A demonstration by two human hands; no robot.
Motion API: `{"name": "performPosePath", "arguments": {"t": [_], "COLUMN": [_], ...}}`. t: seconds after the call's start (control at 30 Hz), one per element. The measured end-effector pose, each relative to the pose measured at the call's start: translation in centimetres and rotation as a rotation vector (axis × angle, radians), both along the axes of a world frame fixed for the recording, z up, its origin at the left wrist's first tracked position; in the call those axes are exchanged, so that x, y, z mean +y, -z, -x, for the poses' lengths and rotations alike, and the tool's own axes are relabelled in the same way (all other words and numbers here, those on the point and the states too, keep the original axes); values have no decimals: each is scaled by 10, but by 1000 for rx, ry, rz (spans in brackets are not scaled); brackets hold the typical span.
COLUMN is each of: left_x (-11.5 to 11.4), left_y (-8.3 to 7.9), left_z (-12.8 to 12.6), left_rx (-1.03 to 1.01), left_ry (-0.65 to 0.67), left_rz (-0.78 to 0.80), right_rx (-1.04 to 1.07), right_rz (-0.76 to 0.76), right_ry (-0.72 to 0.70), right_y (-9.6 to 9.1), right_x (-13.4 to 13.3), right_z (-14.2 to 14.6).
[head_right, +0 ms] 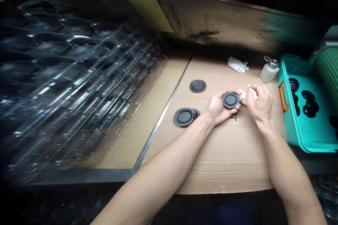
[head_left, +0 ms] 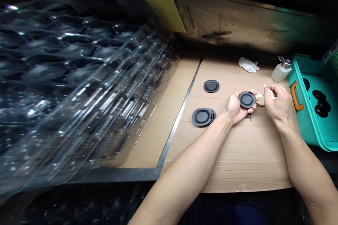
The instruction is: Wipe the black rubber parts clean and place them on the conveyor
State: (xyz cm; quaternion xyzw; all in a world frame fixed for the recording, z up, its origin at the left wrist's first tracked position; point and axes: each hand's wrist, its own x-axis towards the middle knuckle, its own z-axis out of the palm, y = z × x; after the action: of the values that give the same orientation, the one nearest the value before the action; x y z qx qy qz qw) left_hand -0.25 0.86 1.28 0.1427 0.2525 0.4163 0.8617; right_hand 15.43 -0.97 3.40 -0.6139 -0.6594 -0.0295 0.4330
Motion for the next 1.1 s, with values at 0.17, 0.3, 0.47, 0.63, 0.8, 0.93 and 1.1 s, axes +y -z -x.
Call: {"name": "performPosePath", "arguments": {"t": [0.17, 0.3, 0.47, 0.63, 0.8, 0.93, 1.1], "left_x": [1, 1, 2, 4, 5, 5, 3], "left_y": [0, 0, -1, -7, -10, -7, -1], "left_z": [3, 4, 5, 7, 9, 7, -3], "left_rx": [-23, -45, -66, -84, -102, -80, 295], "left_ry": [19, 35, 28, -7, -9, -5, -124], "left_rz": [-17, -16, 36, 133, 186, 155, -139], "right_rx": [-27, -38, -78, -88, -150, -259, -341], "right_rz": [20, 34, 30, 0, 52, 235, 271], "right_ry": [31, 29, 34, 58, 129, 159, 120], "right_y": [-2, -1, -2, 2, 8, 12, 15], "right_x": [0, -1, -2, 1, 9, 12, 13], "right_z": [0, 1, 3, -4, -24, -36, -37]}}
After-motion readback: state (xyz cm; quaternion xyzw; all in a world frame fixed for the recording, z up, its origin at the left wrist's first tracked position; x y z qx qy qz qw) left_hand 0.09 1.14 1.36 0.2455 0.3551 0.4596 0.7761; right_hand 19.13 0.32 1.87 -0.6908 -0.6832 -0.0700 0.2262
